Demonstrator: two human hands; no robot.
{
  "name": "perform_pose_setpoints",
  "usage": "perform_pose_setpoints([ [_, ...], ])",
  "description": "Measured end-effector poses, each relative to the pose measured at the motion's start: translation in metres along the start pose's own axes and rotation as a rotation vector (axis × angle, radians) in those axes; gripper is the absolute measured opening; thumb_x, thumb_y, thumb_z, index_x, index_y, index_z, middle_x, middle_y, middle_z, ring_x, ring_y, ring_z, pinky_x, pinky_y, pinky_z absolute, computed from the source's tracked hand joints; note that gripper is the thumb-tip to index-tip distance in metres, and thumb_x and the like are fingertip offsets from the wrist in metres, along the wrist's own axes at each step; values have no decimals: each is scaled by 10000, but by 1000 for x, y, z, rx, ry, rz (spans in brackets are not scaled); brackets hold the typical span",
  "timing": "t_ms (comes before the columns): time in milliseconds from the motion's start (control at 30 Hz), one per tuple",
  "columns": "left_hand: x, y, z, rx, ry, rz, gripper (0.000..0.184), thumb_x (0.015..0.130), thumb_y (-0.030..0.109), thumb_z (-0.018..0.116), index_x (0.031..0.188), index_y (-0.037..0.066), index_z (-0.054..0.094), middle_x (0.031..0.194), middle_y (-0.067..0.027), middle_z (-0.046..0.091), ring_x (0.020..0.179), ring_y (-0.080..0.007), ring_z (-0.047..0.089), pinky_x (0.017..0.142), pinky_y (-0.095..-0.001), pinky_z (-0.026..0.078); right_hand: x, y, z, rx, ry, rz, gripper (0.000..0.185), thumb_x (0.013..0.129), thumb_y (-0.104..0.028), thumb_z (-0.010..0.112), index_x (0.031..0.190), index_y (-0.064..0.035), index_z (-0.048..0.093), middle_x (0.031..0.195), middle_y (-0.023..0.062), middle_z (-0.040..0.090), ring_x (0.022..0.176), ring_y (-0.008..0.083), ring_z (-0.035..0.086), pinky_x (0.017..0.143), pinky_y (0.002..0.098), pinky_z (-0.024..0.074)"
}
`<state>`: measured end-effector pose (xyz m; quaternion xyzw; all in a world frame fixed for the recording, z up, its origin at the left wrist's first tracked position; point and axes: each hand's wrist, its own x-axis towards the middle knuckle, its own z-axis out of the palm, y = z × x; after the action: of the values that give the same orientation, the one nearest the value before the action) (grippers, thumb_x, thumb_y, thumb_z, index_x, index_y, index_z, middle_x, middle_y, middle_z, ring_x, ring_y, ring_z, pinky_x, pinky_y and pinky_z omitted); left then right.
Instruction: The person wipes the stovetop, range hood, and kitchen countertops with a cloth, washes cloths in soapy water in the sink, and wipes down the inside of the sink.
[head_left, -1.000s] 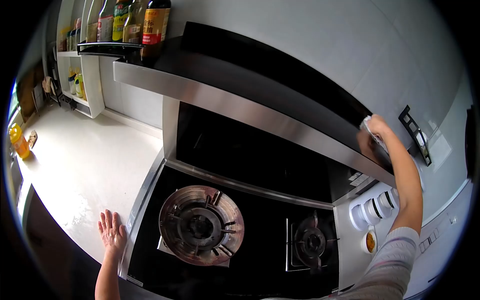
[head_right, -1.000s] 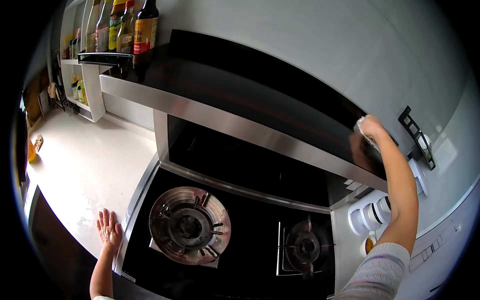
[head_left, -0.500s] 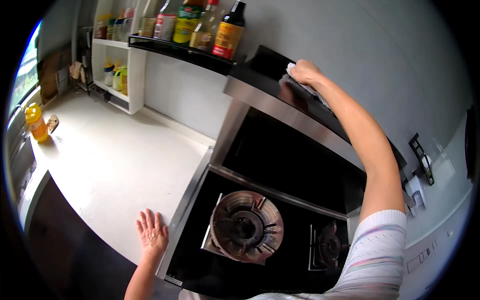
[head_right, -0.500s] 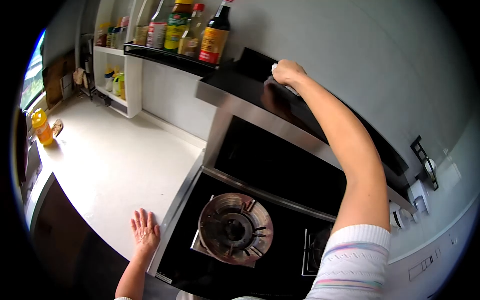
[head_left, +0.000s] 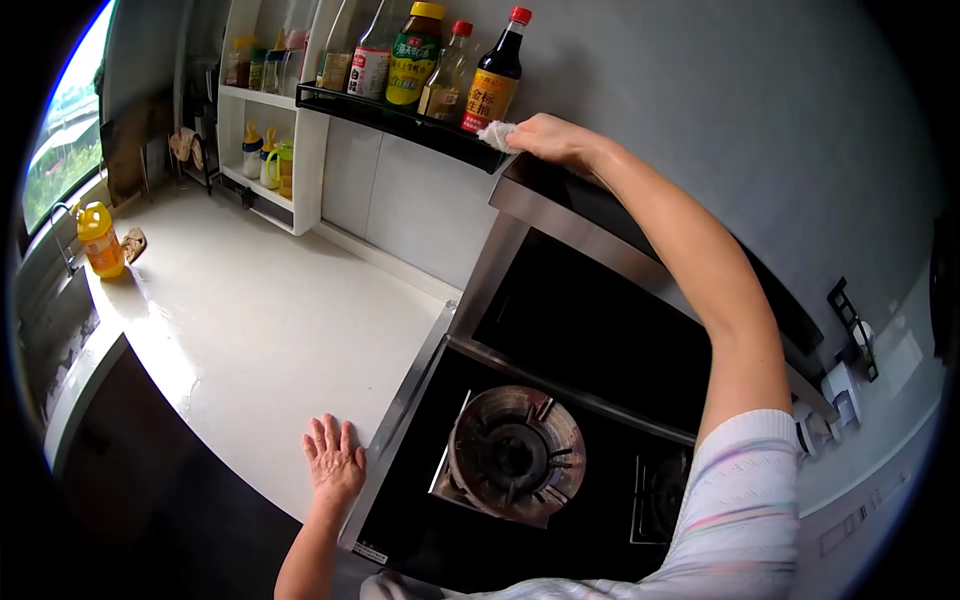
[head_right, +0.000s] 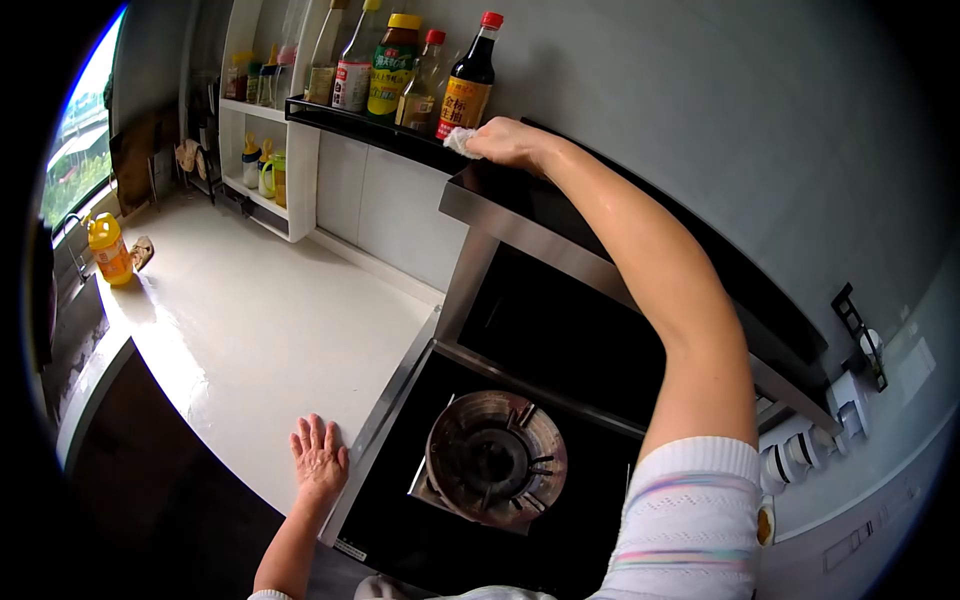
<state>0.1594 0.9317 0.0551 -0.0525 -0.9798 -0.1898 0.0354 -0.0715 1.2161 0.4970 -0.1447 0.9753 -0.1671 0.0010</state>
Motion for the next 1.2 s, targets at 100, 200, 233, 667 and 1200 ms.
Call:
perform_pose_setpoints([
  [100, -1, 1, -4, 1, -11, 3, 555, 863, 346, 442, 1337, 65, 380, 1451, -200, 192, 1355, -390, 95, 1082, -521, 74, -64, -37, 11, 155, -13, -112, 326, 903, -247, 484, 1011, 41, 591, 850, 22, 566, 819, 88, 472, 791, 242, 388],
  [200, -2, 2, -4, 2, 0, 5, 542, 860, 322, 448, 1331, 62, 384, 1450, -197, 194, 1354, -384, 106, 1083, -515, 83, -119, -67, 19, 68, -59, -196, 332, 904, -250, 496, 1122, -14, 580, 947, 85, 625, 986, 137, 522, 888, 272, 385],
  [233, -2, 1, -4, -2, 6, 7, 537, 857, 311, 454, 1327, 58, 389, 1449, -197, 198, 1355, -381, 109, 1084, -512, 85, -134, -64, 28, -114, 57, -381, 333, 891, -218, 502, 1156, -27, 565, 1075, 137, 618, 1172, 245, 468, 963, 318, 360],
  [667, -3, -2, -5, 7, 22, 15, 532, 864, 319, 456, 1326, 64, 389, 1447, -183, 208, 1353, -374, 116, 1083, -506, 96, -103, -63, 69, -865, 349, -325, 554, 805, -117, 487, 1345, -126, 361, 1367, 187, 321, 1169, 341, 427, 844, 447, 479],
  [1200, -1, -8, -1, 2, 30, 25, 534, 878, 337, 433, 1339, 74, 373, 1445, -188, 210, 1348, -384, 124, 1082, -515, 97, -243, 25, 78, -1181, 794, -144, 535, 829, -79, 486, 1350, -105, 364, 1331, 93, 405, 1185, 247, 421, 902, 400, 316],
])
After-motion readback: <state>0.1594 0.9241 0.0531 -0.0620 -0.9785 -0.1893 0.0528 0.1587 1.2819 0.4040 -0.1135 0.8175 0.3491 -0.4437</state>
